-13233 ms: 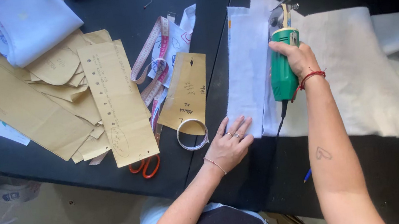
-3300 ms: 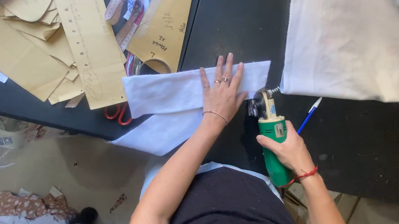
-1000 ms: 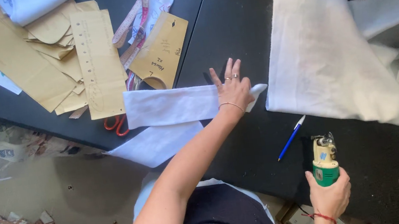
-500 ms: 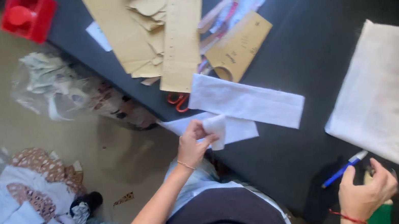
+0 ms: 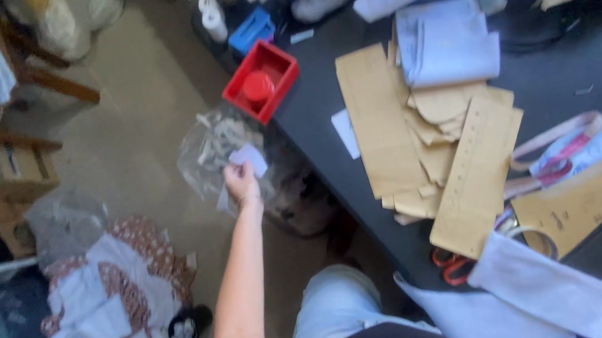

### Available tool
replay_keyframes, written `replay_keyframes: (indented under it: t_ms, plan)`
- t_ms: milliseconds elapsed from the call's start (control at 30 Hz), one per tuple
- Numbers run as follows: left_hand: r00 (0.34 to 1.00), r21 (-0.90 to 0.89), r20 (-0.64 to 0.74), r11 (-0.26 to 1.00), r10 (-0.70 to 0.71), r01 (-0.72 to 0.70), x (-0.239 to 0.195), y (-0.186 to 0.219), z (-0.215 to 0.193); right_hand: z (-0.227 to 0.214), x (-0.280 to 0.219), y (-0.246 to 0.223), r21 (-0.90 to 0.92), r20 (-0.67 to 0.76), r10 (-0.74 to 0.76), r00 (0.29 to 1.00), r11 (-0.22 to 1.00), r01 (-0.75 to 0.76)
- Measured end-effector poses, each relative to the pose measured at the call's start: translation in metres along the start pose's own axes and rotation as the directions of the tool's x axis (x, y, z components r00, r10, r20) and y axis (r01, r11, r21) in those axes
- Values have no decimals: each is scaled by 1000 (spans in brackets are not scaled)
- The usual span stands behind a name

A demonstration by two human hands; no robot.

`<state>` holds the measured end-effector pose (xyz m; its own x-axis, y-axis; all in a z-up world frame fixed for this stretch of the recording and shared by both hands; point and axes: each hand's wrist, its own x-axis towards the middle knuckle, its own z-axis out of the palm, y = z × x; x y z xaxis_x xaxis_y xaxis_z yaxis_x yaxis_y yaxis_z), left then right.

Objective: Marking fabric with patterns and cutting it using an electric rotary cutter

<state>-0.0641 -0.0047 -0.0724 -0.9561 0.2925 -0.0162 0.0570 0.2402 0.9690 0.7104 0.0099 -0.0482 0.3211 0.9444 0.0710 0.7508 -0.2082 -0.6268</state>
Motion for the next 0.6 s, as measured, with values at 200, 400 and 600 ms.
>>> replay_keyframes:
  t_ms: [200,400,600]
  plan:
    - [953,64,-268,990,142,-129,6,111,19,-7,-53,-313,66,-236,-127,963,987,146]
    - [584,32,298,603,755,-797,-44,279,103,26,-75,-337,66,-3,298,955,953,-297]
    - [237,-2,537,282,810,-959,-26,344,249,34,-58,-276,-296,-87,512,854,805,-513]
